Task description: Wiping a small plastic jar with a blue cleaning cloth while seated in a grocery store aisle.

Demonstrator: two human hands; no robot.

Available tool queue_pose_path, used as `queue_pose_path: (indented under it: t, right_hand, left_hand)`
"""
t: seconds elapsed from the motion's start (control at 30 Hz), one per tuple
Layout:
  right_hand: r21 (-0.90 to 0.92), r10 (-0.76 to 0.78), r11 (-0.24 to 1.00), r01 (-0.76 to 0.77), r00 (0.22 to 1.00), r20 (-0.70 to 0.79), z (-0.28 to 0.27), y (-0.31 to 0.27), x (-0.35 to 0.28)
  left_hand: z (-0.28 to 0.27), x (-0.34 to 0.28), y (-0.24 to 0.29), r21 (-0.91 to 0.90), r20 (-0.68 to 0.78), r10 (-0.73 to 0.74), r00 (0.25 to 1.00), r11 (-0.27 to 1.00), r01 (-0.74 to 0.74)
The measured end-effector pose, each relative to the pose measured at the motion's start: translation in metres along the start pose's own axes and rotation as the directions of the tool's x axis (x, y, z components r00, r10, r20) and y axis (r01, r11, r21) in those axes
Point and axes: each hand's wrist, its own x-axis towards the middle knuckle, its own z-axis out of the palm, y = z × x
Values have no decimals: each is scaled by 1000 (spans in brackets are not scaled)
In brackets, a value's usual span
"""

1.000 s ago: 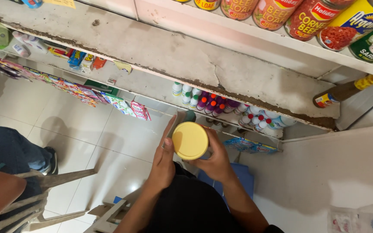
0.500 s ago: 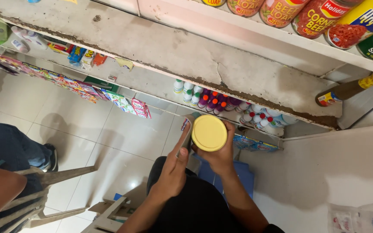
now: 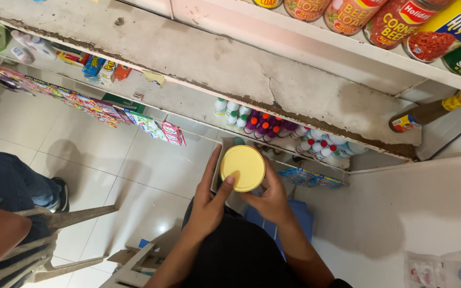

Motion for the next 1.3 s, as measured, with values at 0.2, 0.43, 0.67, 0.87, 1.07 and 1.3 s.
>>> queue_pose_path:
  t: [0.2,0.43,0.67,0.87,1.07,1.3]
  right_hand:
    - [48,-55,997,58,997,-53,-6,29,-1]
    - [91,-6,995,28,973,-229,-4,61,-11]
    - [151,-52,984,100,955,-291,-8,63,-12]
    - [168,-26,984,65,974,-225,-2,41,-7]
    - [186,-6,981,46,977,-213,-2,44,-5]
    - [185,30,983,7,981,-193,-2,42,-6]
  left_hand:
    - [5,2,-19,-183,-105,19,994,982,-38]
    - [8,-1,-2,-158,6,89,996,984,-87]
    - [13,0,1,-143,145,83,986,988,-62]
    - [8,0,-3,-114,143,37,989,993,-20]
    - [7,2,2,-106,168,-23,986,994,41]
    - [6,1,1,-112,158,-57,986,991,76]
